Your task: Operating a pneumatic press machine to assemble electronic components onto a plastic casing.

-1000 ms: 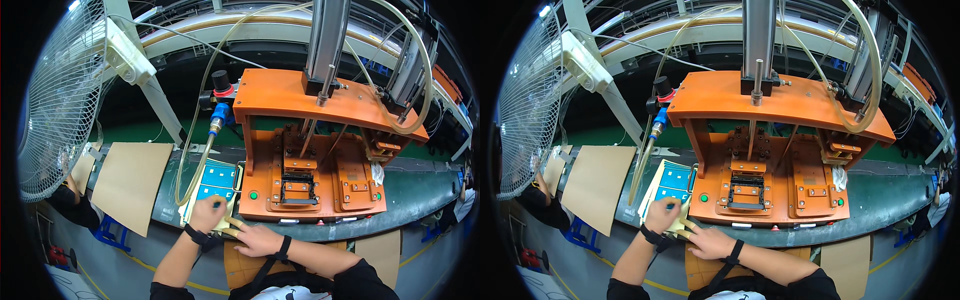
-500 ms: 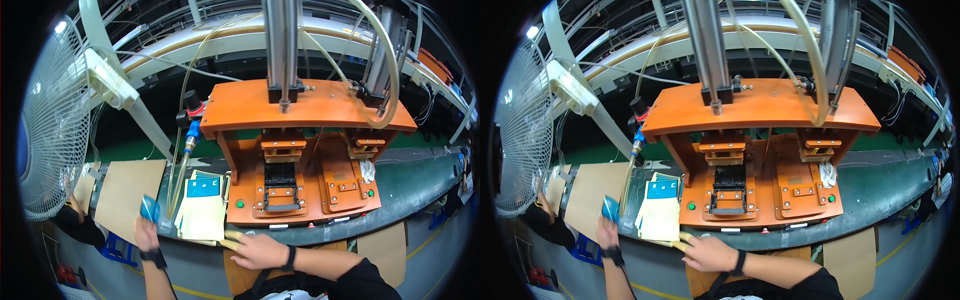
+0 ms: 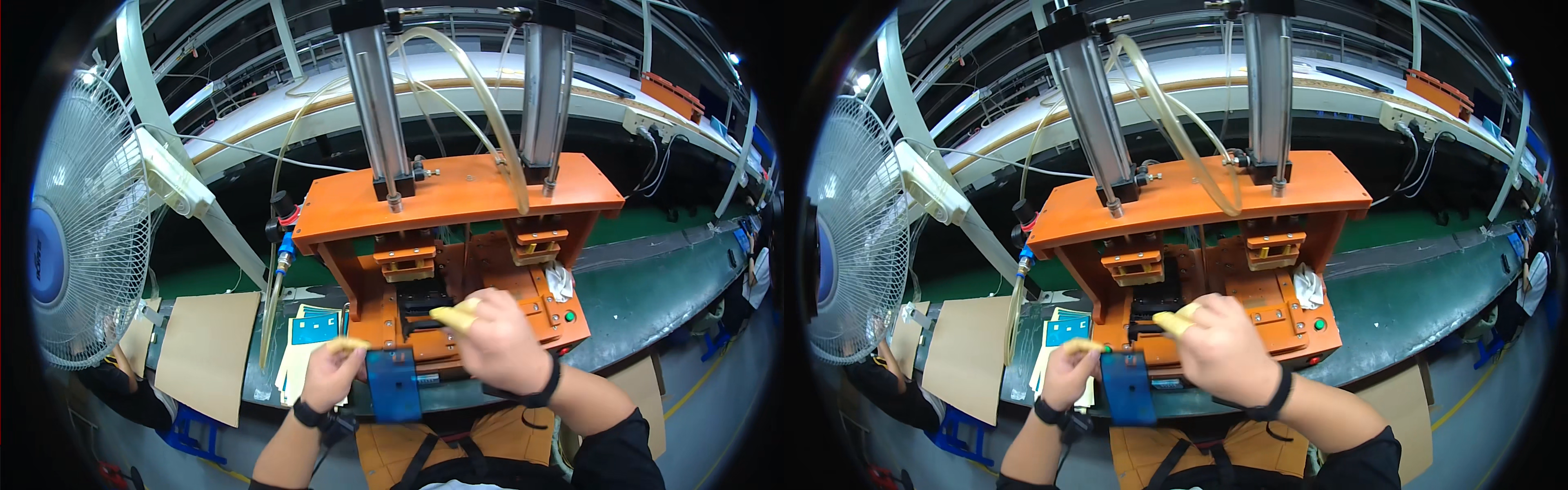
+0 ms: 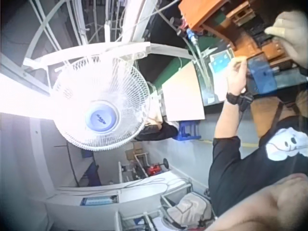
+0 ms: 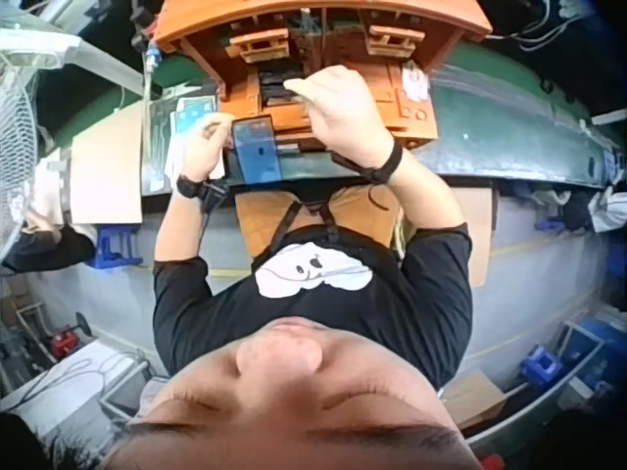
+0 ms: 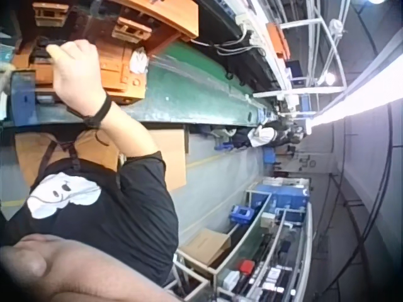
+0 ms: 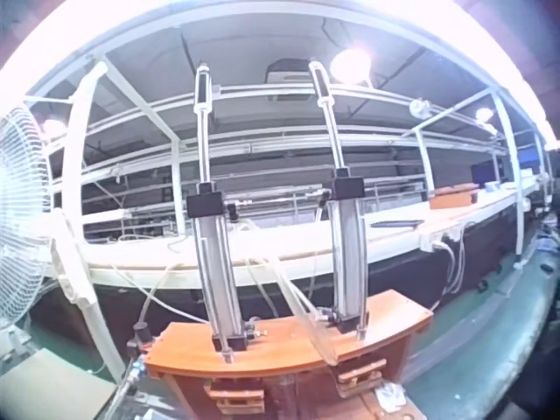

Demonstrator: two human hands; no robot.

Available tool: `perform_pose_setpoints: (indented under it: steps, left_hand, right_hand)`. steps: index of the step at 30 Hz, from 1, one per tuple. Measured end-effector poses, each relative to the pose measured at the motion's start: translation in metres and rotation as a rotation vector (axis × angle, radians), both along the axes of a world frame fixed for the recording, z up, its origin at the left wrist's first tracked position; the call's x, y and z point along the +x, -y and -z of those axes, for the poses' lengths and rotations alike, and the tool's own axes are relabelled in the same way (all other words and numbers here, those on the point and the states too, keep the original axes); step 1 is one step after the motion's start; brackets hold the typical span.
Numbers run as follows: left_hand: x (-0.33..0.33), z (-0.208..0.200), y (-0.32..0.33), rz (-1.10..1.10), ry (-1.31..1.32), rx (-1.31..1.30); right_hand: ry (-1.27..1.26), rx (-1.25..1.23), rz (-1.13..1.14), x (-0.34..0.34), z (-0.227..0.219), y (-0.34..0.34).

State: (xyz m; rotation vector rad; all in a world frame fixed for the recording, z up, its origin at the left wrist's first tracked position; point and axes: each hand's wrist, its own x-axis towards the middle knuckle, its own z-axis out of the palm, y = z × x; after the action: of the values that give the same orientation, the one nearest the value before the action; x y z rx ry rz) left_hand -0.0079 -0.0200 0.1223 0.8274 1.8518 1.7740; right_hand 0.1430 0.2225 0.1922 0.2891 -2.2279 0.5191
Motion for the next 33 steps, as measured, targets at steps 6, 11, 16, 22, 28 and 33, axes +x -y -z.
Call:
perform_pose_setpoints:
  steps: [6,11,16,22,28,33]
  left_hand:
    - [-0.039,-0.013,-0.063,0.014,-0.267,0.036]
    - [-0.064,-0.024,-0.107,-0.038,-0.442,-0.229]
    - [-0.109,-0.005,-0.127,-0.015,-0.771,-0.810]
    - [-0.120,0.005,-0.127,-0.090,-0.925,-0.744]
    - [-0.131,0.001,-0.148,-0.127,-0.971,-0.809]
    - [-0.134,0.006,-0.161,-0.123,-1.024,-0.845]
  right_hand:
    - [0.159,-0.472,0.014,0.115,-0.036,-0.036]
    - [-0.003,-0.768,0.140,0.198,0.005,-0.081]
    - [-0.429,-1.314,0.006,0.280,0.103,-0.169]
    - [-0.504,-1.674,0.013,0.277,0.203,-0.291]
    - [-0.379,-1.838,-0.112,0.139,0.247,-0.387]
    - [-0.216,-1.938,-0.095,0.036,0.242,-0.435]
